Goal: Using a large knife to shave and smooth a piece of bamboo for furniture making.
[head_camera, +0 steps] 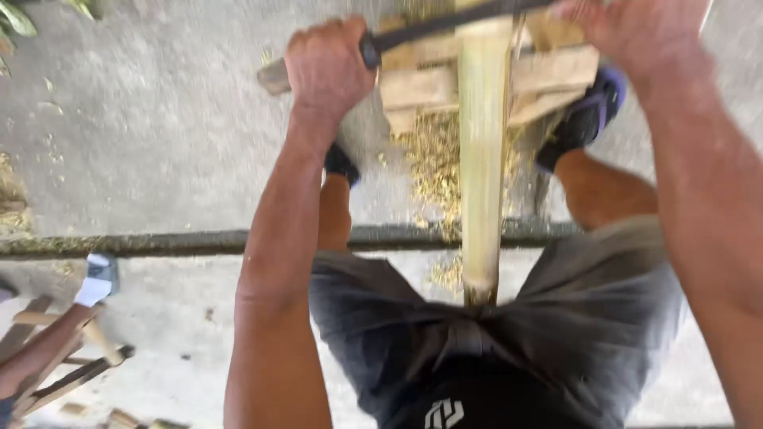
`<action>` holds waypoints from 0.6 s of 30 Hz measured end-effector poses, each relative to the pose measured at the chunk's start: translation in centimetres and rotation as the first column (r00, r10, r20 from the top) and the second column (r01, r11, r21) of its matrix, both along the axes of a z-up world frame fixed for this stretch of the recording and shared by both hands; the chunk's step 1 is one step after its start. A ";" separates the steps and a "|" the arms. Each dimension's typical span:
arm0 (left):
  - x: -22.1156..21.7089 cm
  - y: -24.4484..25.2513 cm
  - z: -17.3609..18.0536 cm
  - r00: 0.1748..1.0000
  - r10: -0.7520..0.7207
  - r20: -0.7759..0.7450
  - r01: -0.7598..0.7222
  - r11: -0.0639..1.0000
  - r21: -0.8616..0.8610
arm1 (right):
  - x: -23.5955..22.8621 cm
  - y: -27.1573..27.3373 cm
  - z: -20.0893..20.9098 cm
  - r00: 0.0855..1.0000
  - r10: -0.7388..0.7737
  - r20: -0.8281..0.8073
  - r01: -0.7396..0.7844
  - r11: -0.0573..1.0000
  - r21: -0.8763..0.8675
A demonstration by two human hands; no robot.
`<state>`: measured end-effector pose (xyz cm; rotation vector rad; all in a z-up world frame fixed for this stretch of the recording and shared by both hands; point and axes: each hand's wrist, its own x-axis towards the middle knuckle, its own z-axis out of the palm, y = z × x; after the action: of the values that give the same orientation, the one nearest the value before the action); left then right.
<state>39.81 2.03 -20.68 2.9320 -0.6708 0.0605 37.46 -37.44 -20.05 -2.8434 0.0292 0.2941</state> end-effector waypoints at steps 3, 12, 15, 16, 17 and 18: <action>2.2 -0.5 0.0 0.994 -0.022 0.104 0.024 1.000 -0.018 | 0.7 -2.4 -1.5 0.999 -0.031 -0.012 0.030 0.997 -0.065; 0.5 0.6 2.8 0.916 0.015 -0.401 -0.029 0.999 -0.029 | -0.2 -2.8 -0.9 0.824 0.367 0.432 -0.290 0.928 -0.236; -0.2 0.1 3.3 0.913 0.032 -0.407 -0.013 0.999 0.050 | -1.1 -2.8 -0.6 0.753 0.413 0.512 -0.295 0.908 -0.298; -0.1 -0.1 3.4 0.925 0.060 -0.375 -0.020 0.994 0.110 | -1.1 -3.1 -0.5 0.766 0.445 0.463 -0.305 0.887 -0.348; -0.1 -0.3 3.4 0.936 0.084 -0.342 -0.027 0.985 0.169 | -1.4 -3.4 -0.4 0.781 0.472 0.409 -0.315 0.863 -0.395; -0.2 -0.7 3.3 0.937 0.082 -0.339 -0.025 0.986 0.168 | -1.5 -4.2 -1.1 0.781 0.470 0.411 -0.311 0.864 -0.396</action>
<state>39.63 1.37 -17.38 2.9953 -0.5620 -0.5161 35.93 -41.62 -21.12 -3.1176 -0.7015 -0.4162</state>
